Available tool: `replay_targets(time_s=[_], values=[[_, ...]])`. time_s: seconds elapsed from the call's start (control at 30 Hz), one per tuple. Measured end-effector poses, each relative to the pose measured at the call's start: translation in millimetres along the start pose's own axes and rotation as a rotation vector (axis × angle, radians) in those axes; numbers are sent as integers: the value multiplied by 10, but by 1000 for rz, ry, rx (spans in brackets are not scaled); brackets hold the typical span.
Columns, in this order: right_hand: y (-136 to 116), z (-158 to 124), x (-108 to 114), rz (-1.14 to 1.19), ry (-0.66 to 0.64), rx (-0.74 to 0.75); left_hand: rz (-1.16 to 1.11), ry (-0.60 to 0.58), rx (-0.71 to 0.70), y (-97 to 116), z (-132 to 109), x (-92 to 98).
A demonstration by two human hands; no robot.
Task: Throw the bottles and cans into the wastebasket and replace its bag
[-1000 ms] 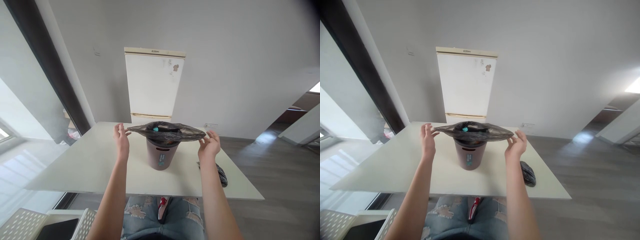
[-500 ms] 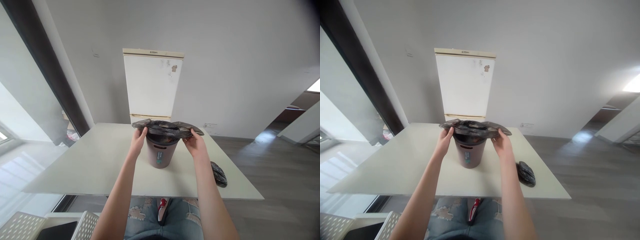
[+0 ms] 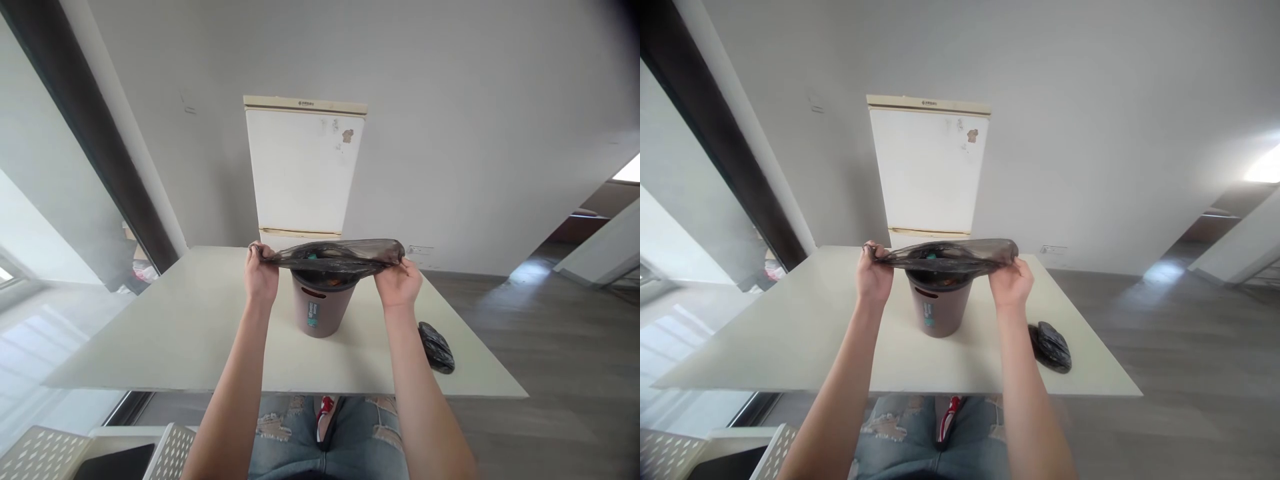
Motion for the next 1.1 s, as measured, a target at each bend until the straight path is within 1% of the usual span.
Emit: replay_targets(time_s=[0.07,0.13,0.2,0.27,0.3,0.33,0.4,0.47,0.5,0.53,0.6,0.67,0.77,0.87,0.93,0.97,1.03,1.1], values=[[-12,-22,-8,-47,-42,-15,-6,65,-15,5,0,134],[-14,-54,8,-115,-38,-24,27,106,-19,-27,-34,234],[-33,-91,60,-161,0,2,79,83,-3,-104,-95,256],[-36,-133,126,-179,28,26,141,-17,20,-206,-165,180],[-9,-153,168,-194,39,11,177,-82,29,-255,-198,115],[45,-171,216,-219,50,-31,217,-148,40,-302,-224,41],[225,-206,305,-284,56,-188,300,-254,65,-373,-246,-107],[405,-224,337,-338,26,-337,383,-297,72,-382,-212,-227],[451,-208,326,-355,8,-359,422,-295,57,-354,-179,-276],[458,-171,304,-363,-2,-337,449,-283,30,-306,-145,-319],[372,-66,245,-332,15,-192,449,-243,-24,-191,-90,-390],[278,12,172,-242,31,-54,363,-213,-41,-102,-75,-448],[248,61,34,-144,-8,12,171,-213,-17,-28,-99,-544],[227,77,-122,-184,-50,46,68,-244,6,30,-106,-646],[229,91,-251,-255,-76,30,105,-267,29,50,-89,-706],[251,96,-329,-299,-98,-6,154,-282,42,54,-80,-738],[327,91,-511,-391,-165,-109,298,-335,64,54,-80,-823],[427,56,-719,-468,-267,-218,469,-349,17,113,-92,-895]])
Point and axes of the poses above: each hand's wrist, its own z-axis towards the middle knuckle, its own x-axis out of the back of the hand, y = z × x, the point moved 9 cm from there along z, towards the middle knuckle, and after that the axes turned 9 degrees about z, right-handed, at the moved point
